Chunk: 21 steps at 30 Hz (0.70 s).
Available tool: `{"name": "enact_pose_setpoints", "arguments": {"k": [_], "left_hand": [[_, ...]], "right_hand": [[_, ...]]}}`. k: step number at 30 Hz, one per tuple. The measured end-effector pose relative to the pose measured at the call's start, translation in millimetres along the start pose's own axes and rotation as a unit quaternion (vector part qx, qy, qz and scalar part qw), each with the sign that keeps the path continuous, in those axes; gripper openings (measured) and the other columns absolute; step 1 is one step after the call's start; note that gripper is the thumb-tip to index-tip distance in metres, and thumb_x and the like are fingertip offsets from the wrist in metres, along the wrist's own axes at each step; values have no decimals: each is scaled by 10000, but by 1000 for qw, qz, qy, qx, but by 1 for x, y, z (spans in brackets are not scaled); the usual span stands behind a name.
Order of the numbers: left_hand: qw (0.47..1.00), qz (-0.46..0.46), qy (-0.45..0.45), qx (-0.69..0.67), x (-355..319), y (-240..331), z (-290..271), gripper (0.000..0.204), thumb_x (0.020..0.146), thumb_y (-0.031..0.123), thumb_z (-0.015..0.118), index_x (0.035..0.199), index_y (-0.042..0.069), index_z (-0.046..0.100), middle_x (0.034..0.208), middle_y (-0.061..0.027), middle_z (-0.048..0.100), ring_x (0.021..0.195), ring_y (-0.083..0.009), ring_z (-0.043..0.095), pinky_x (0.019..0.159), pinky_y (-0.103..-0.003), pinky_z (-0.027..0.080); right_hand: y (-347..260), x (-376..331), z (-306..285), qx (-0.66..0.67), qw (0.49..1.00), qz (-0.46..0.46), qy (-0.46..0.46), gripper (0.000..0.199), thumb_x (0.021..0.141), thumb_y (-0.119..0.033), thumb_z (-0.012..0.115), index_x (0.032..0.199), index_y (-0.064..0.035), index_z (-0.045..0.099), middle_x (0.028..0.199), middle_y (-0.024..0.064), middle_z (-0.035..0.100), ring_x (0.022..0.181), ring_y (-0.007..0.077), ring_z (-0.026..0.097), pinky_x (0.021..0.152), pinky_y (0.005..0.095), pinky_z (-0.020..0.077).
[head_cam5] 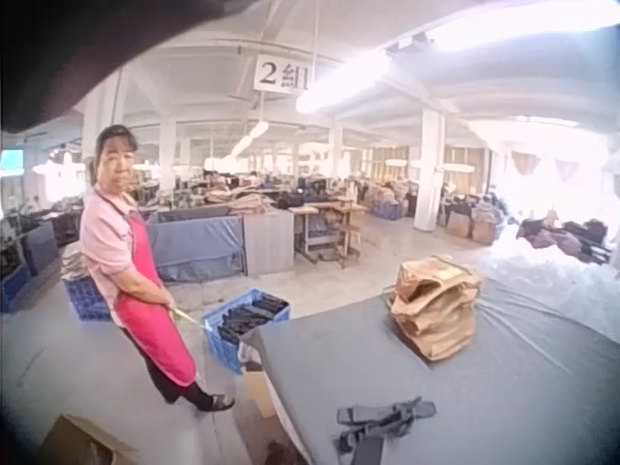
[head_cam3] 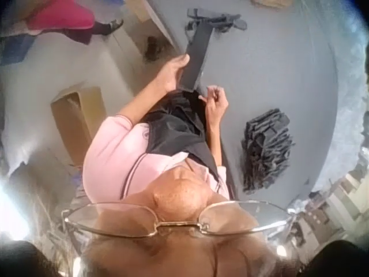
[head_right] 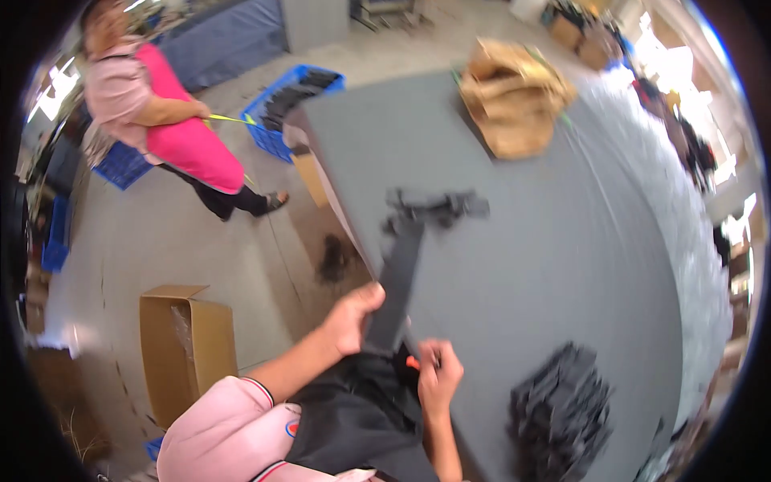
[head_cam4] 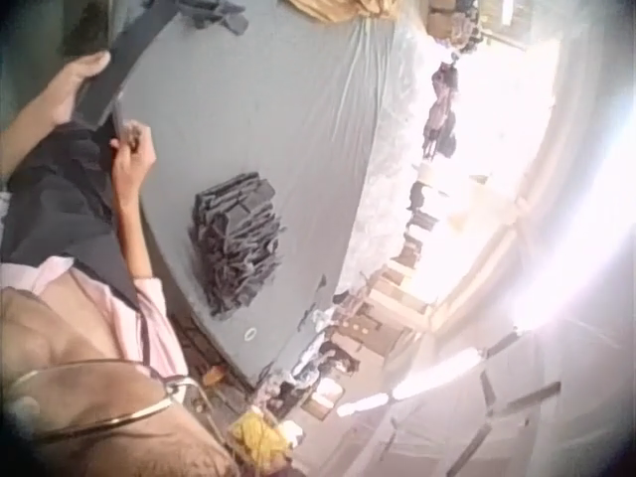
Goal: Trimming or cleaning small black fabric pieces with a clipper in a workshop.
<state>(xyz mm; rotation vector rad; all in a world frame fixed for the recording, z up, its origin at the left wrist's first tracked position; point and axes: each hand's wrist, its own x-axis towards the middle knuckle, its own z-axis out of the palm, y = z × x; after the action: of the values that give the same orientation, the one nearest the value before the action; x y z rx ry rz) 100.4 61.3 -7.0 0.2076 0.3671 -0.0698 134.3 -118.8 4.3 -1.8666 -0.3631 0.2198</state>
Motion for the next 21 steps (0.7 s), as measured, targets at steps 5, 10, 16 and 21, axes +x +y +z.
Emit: {"name": "enact_pose_setpoints", "arguments": {"k": [5, 10, 16, 21], "left_hand": [[995, 99, 14, 28, 0, 7, 3, 376, 919, 307, 521, 1123, -8, 545, 988, -173, 625, 877, -277, 640, 780, -396, 545], [997, 75, 22, 17, -3, -3, 0, 372, 936, 293, 494, 1142, -15, 527, 1001, -191, 600, 863, -279, 629, 776, -384, 542], [994, 85, 12, 67, -11, -3, 14, 359, 941, 274, 487, 1151, -17, 510, 1044, -179, 584, 885, -261, 611, 796, -375, 533], [997, 52, -22, 44, -9, -4, 11, 333, 941, 254, 489, 1127, -21, 510, 1076, -181, 574, 917, -256, 605, 791, -371, 538]], "right_hand": [[-20, 14, -4, -61, 994, -95, 10, 320, 748, -12, 678, 1031, -23, 528, 770, 85, 535, 604, 143, 536, 559, 267, 450], [-27, 17, -7, -117, 979, -166, 5, 297, 726, -13, 694, 994, -43, 569, 842, 99, 559, 592, 201, 551, 518, 294, 463], [-20, 9, -7, -102, 974, -203, 2, 289, 708, -6, 713, 970, -36, 596, 850, 107, 568, 592, 190, 558, 504, 287, 462], [-19, 6, -1, -51, 980, -192, 9, 285, 699, 3, 718, 961, -32, 611, 832, 111, 567, 587, 186, 552, 513, 272, 462]]}}
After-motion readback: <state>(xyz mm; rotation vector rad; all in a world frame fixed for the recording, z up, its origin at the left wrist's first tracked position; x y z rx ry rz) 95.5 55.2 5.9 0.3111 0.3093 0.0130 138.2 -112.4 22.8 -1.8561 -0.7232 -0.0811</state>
